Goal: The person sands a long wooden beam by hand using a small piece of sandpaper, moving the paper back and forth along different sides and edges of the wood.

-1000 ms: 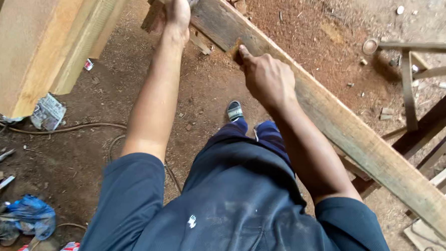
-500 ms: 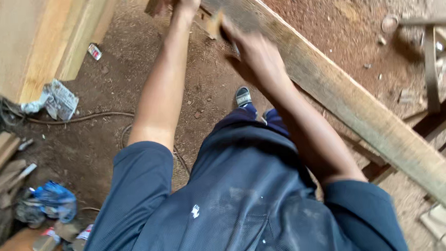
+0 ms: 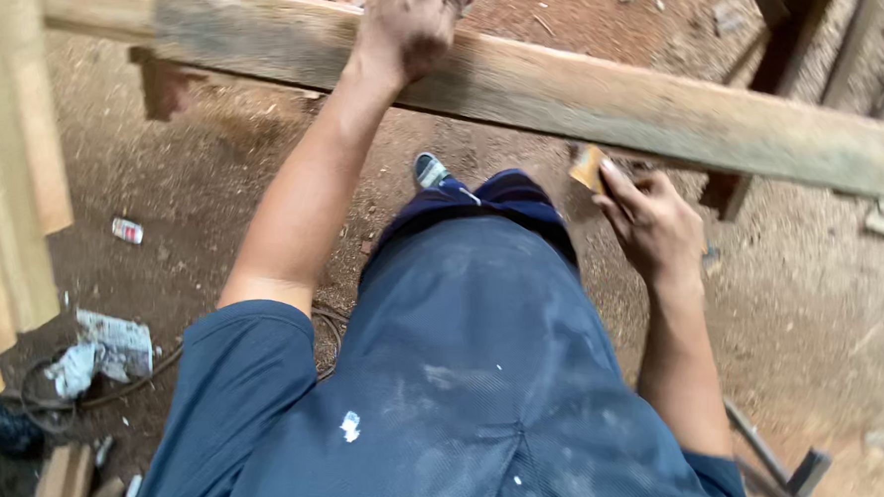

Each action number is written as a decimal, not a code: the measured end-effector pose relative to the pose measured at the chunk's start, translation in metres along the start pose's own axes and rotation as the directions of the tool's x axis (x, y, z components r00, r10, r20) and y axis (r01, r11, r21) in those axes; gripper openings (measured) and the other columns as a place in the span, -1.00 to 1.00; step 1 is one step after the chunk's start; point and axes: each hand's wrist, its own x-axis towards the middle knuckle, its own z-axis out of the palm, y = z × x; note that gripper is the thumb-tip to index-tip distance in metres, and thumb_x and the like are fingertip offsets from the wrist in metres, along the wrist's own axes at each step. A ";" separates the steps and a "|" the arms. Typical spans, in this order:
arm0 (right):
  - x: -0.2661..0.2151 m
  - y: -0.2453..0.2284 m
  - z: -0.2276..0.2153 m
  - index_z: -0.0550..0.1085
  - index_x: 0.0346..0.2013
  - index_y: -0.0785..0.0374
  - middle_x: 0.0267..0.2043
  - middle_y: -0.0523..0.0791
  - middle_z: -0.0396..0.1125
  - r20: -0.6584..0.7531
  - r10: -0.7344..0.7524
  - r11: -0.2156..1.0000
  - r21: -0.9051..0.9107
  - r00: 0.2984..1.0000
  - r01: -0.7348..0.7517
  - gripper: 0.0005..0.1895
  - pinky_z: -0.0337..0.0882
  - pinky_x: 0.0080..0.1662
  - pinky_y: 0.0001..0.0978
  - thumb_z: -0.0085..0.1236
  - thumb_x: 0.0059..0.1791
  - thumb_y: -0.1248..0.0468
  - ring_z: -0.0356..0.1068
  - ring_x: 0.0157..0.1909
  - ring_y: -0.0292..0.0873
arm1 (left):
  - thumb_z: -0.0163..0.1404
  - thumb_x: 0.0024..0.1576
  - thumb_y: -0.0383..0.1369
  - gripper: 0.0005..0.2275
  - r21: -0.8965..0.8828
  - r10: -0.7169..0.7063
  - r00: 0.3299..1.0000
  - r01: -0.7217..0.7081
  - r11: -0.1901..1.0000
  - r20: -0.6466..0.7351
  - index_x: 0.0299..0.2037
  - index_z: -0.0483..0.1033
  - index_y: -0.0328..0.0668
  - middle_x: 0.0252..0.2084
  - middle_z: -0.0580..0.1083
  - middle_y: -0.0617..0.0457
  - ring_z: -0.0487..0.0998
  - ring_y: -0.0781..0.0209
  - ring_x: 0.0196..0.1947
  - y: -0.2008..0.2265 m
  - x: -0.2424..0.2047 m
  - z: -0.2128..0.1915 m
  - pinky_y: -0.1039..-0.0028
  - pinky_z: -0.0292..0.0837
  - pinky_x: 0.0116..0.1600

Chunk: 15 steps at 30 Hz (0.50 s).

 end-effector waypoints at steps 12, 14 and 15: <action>0.009 0.015 -0.009 0.56 0.18 -0.26 -0.28 -0.17 0.40 -0.066 -0.120 0.993 -0.020 0.991 0.119 -0.62 0.43 -0.35 -0.32 0.21 0.08 -0.12 0.41 -0.36 -0.19 | -0.28 0.42 -0.23 -0.74 0.036 -0.213 0.895 0.217 0.976 0.391 0.15 0.42 -0.04 -0.53 0.50 0.01 0.38 0.18 -0.67 0.005 -0.001 0.014 0.33 0.29 -0.58; 0.011 0.016 -0.010 0.57 0.18 -0.27 -0.31 -0.17 0.38 -0.068 -0.131 0.991 -0.023 0.989 0.130 -0.61 0.40 -0.39 -0.32 0.22 0.07 -0.12 0.40 -0.39 -0.18 | -0.27 0.42 -0.23 -0.75 0.051 -0.230 0.886 0.229 0.972 0.404 0.14 0.43 -0.05 -0.54 0.49 0.01 0.38 0.18 -0.67 0.002 -0.004 0.015 0.33 0.29 -0.58; 0.013 0.018 -0.010 0.57 0.18 -0.27 -0.31 -0.18 0.39 -0.064 -0.139 0.990 -0.021 0.988 0.138 -0.62 0.39 -0.40 -0.32 0.22 0.07 -0.13 0.40 -0.40 -0.18 | -0.27 0.42 -0.23 -0.75 0.053 -0.236 0.882 0.235 0.971 0.408 0.14 0.43 -0.05 -0.54 0.49 0.01 0.38 0.18 -0.67 0.001 -0.005 0.016 0.33 0.29 -0.58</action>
